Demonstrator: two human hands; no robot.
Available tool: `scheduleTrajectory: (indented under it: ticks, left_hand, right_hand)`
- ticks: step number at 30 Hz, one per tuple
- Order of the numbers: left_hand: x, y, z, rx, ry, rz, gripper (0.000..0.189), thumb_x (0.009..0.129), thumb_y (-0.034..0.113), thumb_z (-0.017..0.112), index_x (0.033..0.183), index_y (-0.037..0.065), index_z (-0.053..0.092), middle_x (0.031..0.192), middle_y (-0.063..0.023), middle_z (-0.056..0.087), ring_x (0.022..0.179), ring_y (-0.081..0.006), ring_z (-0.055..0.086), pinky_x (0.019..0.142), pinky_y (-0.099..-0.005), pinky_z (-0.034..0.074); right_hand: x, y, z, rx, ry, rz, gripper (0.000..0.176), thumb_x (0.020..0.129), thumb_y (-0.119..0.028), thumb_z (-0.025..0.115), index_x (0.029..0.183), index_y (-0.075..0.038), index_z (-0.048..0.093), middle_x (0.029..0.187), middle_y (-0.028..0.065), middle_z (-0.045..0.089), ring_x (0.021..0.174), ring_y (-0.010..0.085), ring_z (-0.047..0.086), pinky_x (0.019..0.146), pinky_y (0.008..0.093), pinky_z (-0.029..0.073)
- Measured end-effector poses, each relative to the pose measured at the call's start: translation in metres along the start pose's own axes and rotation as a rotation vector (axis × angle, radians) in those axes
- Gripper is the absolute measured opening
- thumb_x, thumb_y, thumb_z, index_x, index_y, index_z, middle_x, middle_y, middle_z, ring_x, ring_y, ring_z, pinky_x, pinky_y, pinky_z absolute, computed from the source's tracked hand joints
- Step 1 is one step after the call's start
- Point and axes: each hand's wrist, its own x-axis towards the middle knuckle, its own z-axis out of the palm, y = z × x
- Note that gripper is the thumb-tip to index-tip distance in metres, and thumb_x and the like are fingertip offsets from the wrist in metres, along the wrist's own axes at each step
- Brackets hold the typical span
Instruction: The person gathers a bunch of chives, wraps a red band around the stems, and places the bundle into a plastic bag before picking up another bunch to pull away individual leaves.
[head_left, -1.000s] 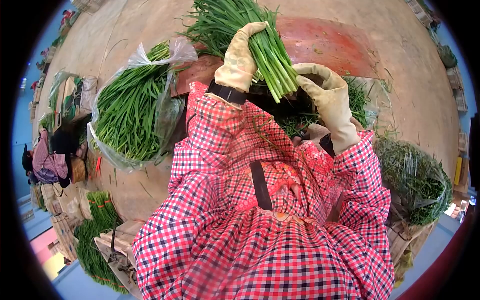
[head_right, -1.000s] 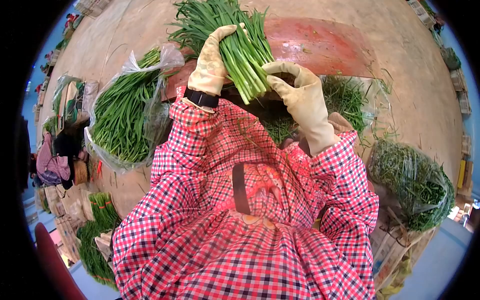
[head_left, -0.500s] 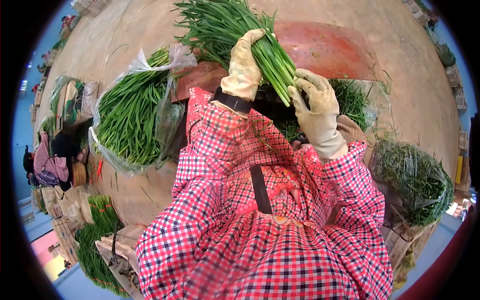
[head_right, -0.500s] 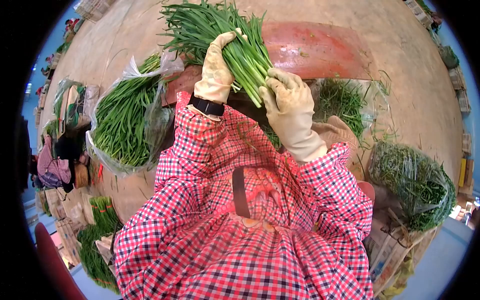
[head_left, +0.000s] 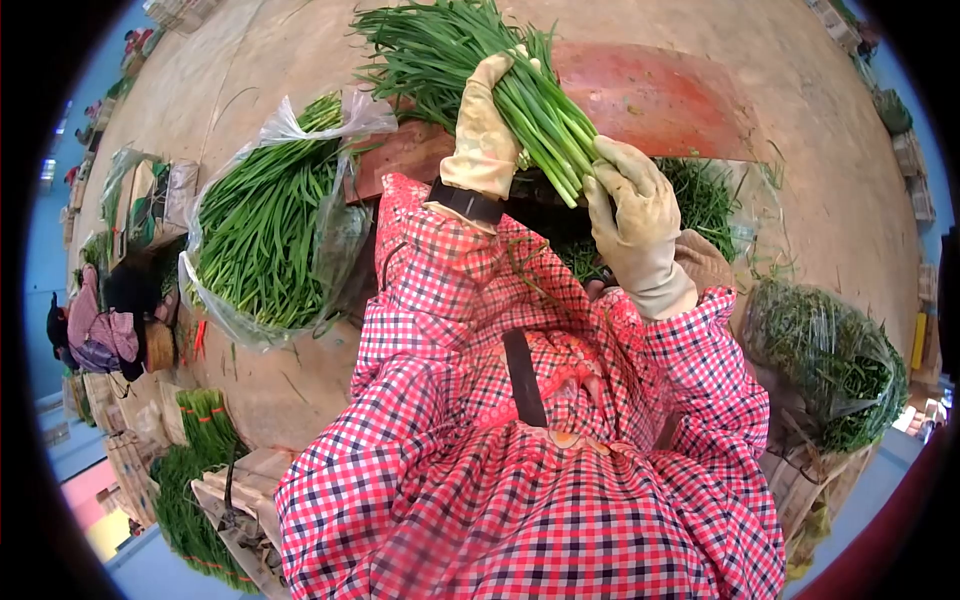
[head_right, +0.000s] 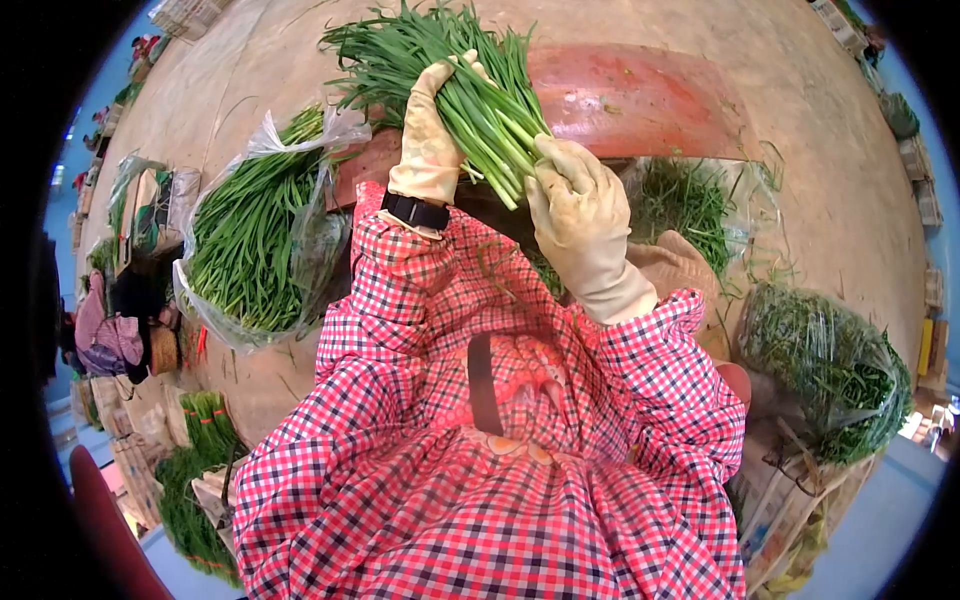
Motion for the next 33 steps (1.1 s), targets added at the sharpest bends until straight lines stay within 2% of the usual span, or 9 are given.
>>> scheduleTrajectory:
  ticks: [8,11,14,19,23,24,26,31,33]
  left_hand:
    - [-0.005,-0.001,0.007,0.051,-0.013,0.109,0.022,0.092,0.017,0.060,0.109,0.003,0.058,0.111,-0.0118,0.066,0.099,-0.0255,0.065,0.088,-0.0407,0.055]
    - [-0.003,0.002,0.003,0.051,-0.042,0.119,0.021,0.092,0.016,0.061,0.108,0.002,0.059,0.109,-0.0113,0.066,0.098,-0.0245,0.065,0.088,-0.0405,0.055]
    - [0.000,0.004,-0.003,0.001,-0.046,0.104,0.020,0.092,0.015,0.061,0.105,0.001,0.060,0.105,-0.0102,0.066,0.093,-0.0225,0.064,0.086,-0.0385,0.055]
    - [0.006,0.015,-0.009,-0.130,-0.044,0.141,0.029,0.093,0.021,0.061,0.114,0.000,0.059,0.101,-0.0090,0.063,0.090,-0.0212,0.061,0.084,-0.0374,0.054]
    - [0.004,0.016,-0.007,-0.069,-0.048,0.173,0.030,0.094,0.021,0.060,0.115,0.000,0.059,0.100,-0.0083,0.063,0.089,-0.0219,0.062,0.084,-0.0368,0.054]
    - [0.000,0.014,-0.002,-0.044,-0.044,0.171,0.030,0.093,0.020,0.060,0.116,0.000,0.059,0.100,-0.0082,0.063,0.089,-0.0219,0.062,0.084,-0.0364,0.054]
    - [-0.008,0.012,0.006,0.006,-0.038,0.171,0.030,0.093,0.019,0.059,0.116,0.001,0.059,0.099,-0.0081,0.063,0.089,-0.0220,0.062,0.084,-0.0357,0.054]
    - [-0.004,0.014,-0.006,0.139,-0.016,0.177,0.026,0.091,0.018,0.059,0.111,0.002,0.062,0.099,-0.0078,0.063,0.092,-0.0209,0.063,0.083,-0.0341,0.055]
    - [-0.010,0.013,-0.005,0.169,0.009,0.185,0.024,0.090,0.018,0.060,0.109,0.003,0.063,0.099,-0.0076,0.064,0.091,-0.0209,0.064,0.083,-0.0338,0.055]
  right_hand:
    - [0.002,-0.001,0.002,-0.224,-0.074,-0.147,0.033,0.067,-0.003,0.064,0.099,0.003,0.065,0.122,0.0081,0.060,0.110,0.0271,0.059,0.084,0.0407,0.050]
    - [0.001,-0.002,0.006,-0.253,-0.141,-0.161,0.032,0.070,-0.004,0.065,0.101,0.002,0.066,0.123,0.0083,0.060,0.111,0.0269,0.058,0.085,0.0408,0.050]
    - [0.004,-0.005,0.001,-0.140,-0.051,-0.161,0.029,0.073,-0.005,0.066,0.101,0.002,0.066,0.120,0.0087,0.062,0.111,0.0274,0.058,0.085,0.0412,0.050]
    - [-0.033,0.026,-0.018,-0.137,-0.128,-0.038,0.025,0.080,-0.006,0.067,0.104,-0.005,0.066,0.116,0.0079,0.064,0.106,0.0279,0.061,0.086,0.0414,0.050]
    - [0.000,-0.004,-0.032,-0.071,-0.037,-0.005,0.028,0.080,-0.007,0.072,0.107,-0.008,0.066,0.114,0.0064,0.065,0.103,0.0258,0.062,0.085,0.0387,0.050]
    - [0.011,-0.019,-0.026,-0.087,-0.011,0.020,0.025,0.081,-0.015,0.072,0.104,-0.009,0.066,0.110,0.0047,0.066,0.096,0.0246,0.063,0.081,0.0377,0.050]
    - [0.028,-0.035,-0.019,-0.171,-0.180,0.076,0.023,0.084,-0.018,0.072,0.105,-0.009,0.067,0.103,0.0054,0.067,0.090,0.0254,0.063,0.078,0.0361,0.050]
    - [0.014,-0.021,0.015,-0.268,-0.134,0.047,0.014,0.087,-0.022,0.068,0.091,-0.009,0.064,0.094,0.0045,0.066,0.081,0.0271,0.063,0.072,0.0398,0.050]
    - [0.014,-0.024,0.012,-0.134,-0.223,0.256,0.013,0.087,-0.019,0.069,0.088,-0.007,0.064,0.091,0.0063,0.066,0.079,0.0286,0.064,0.070,0.0399,0.051]
